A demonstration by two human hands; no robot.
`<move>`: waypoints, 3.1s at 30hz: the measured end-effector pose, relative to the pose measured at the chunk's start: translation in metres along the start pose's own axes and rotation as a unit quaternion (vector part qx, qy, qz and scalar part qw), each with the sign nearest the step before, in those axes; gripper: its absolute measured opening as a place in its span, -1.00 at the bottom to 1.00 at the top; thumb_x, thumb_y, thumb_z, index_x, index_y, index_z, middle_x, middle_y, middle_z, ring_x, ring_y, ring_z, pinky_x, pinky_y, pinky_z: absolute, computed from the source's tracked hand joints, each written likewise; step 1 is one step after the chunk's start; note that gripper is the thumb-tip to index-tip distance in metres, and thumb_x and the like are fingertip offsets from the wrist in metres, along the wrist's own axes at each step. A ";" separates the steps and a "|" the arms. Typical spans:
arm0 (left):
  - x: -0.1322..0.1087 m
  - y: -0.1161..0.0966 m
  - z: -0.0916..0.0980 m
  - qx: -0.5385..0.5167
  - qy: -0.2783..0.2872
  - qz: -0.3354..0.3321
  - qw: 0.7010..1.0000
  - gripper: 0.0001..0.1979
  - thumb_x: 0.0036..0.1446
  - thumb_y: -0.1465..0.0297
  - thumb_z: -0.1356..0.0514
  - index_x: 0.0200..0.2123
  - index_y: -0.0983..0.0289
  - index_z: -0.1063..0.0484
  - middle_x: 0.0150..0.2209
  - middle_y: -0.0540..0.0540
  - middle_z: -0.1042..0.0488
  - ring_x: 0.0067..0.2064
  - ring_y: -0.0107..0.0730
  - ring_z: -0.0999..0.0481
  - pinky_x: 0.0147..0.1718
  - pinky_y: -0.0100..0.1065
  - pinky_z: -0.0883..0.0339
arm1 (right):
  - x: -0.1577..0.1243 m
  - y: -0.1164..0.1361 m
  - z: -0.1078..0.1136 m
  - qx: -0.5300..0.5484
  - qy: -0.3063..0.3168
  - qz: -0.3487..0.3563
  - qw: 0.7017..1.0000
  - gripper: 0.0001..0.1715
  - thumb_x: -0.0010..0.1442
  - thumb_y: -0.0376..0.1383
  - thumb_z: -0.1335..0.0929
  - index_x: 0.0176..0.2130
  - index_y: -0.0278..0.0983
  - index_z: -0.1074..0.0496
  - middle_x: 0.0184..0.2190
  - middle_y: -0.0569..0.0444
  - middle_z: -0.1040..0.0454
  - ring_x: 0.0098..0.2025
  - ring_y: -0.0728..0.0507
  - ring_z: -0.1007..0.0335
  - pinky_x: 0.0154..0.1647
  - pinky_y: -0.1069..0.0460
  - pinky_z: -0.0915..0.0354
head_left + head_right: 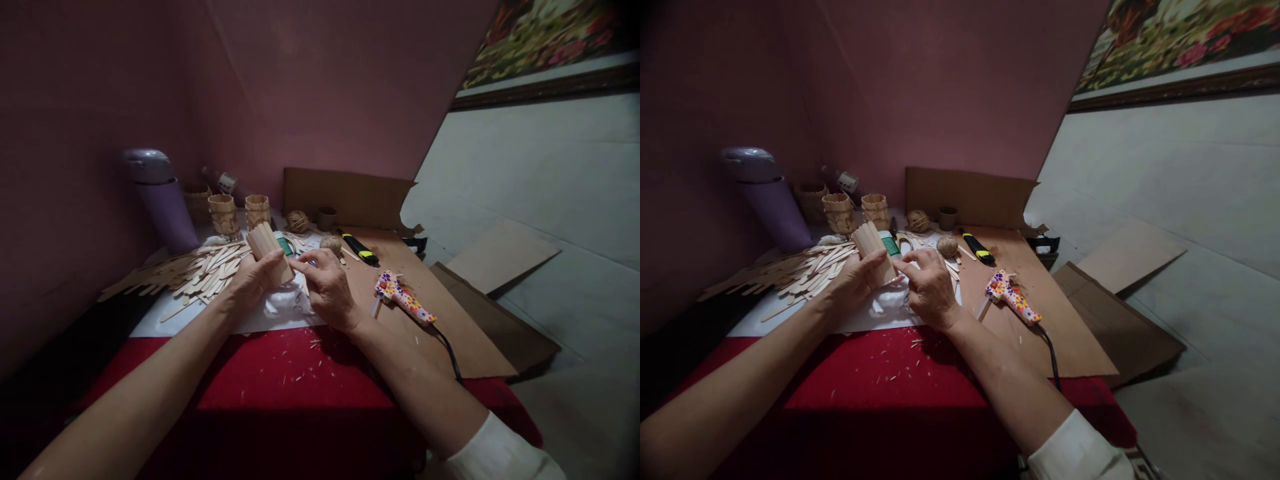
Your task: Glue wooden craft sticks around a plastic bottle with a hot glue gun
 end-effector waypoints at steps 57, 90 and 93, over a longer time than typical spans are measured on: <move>-0.001 0.002 -0.006 -0.060 0.034 0.022 0.997 -0.68 -0.06 0.37 -0.42 -0.23 0.33 -0.45 -0.39 0.04 -0.54 -0.45 -0.42 -0.50 -0.45 -0.38 -0.45 | 0.001 0.002 0.005 0.085 -0.021 -0.056 0.995 -0.77 0.24 -0.22 -0.37 -0.09 -0.08 -0.56 0.03 -0.02 -0.41 0.11 -0.25 -0.30 0.15 -0.26 -0.25; 0.002 -0.002 -0.004 0.101 -0.012 -0.078 0.992 -0.49 -0.20 0.28 -0.48 -0.18 0.34 -0.43 -0.32 0.10 -0.52 -0.34 -0.35 -0.51 -0.39 -0.39 -0.41 | -0.008 -0.025 -0.015 0.161 -0.047 -0.230 0.959 -0.63 0.19 -0.13 -0.40 -0.06 -0.25 -0.38 -0.06 -0.10 -0.46 0.04 -0.23 -0.37 0.01 -0.14 -0.32; 0.011 -0.017 0.010 0.145 -0.083 -0.169 0.971 -0.42 -0.33 0.35 -0.52 -0.18 0.28 -0.41 -0.28 0.06 -0.52 -0.29 -0.35 -0.50 -0.33 -0.41 -0.42 | -0.009 -0.031 -0.012 0.161 -0.081 -0.244 0.953 -0.61 0.19 -0.08 -0.39 -0.07 -0.26 -0.39 -0.08 -0.11 -0.47 0.01 -0.24 -0.38 -0.01 -0.15 -0.34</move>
Point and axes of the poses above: each hand's wrist, its own x-axis towards the middle knuckle, its own z-axis out of the back of the hand, y = z × x, the point moved 4 cm from there along x, towards the middle knuckle
